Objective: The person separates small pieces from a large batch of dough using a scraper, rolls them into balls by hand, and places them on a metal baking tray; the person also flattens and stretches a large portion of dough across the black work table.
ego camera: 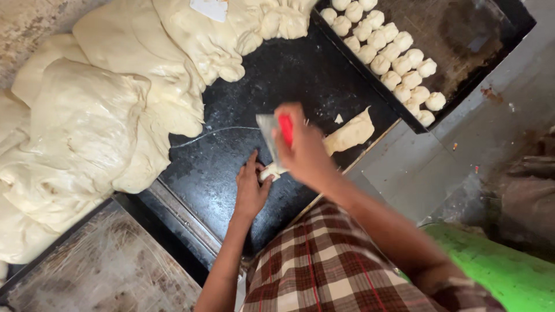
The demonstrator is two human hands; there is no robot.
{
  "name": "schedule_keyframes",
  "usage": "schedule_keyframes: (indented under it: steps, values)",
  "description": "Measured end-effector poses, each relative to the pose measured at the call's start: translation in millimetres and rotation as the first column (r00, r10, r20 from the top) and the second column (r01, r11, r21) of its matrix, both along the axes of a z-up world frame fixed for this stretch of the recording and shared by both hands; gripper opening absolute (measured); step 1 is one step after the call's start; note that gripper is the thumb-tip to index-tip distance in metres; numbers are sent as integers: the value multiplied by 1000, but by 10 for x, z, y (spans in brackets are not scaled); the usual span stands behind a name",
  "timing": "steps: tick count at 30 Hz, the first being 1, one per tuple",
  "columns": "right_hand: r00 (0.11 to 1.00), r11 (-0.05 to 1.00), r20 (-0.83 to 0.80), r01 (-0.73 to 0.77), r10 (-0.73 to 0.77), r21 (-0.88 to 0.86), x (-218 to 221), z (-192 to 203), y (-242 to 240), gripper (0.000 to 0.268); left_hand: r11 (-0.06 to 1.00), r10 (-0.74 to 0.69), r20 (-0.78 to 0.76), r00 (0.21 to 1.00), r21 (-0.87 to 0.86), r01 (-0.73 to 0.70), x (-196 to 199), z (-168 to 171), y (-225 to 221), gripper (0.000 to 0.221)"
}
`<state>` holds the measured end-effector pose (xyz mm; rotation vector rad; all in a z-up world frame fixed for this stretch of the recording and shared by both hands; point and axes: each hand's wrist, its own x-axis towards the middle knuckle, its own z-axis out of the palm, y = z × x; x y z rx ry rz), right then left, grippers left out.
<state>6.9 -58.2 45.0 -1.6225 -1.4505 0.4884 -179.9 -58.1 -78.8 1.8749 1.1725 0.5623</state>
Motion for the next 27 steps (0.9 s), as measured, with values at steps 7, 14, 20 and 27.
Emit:
schedule_keyframes:
  steps: [7,14,20,27]
  values:
    - [988,958,135,113,-80,-262,214,-126,17,30,977,-74,-252,965,174,120,98,-146,182,37]
    - [980,909,165,164,-107,-384,422,-442,-164,31,901,328,484,811,-419,-114,13,52,310,32]
    - [943,831,245,316,-223,-458,897,-306,-411,27,876,436,479,762,-419,-238,-3,217,385,44]
    - [943,876,193,324,-270,-358,1268,-185,-370,30,839,530,558,639,-455,-299,189,156,514,42]
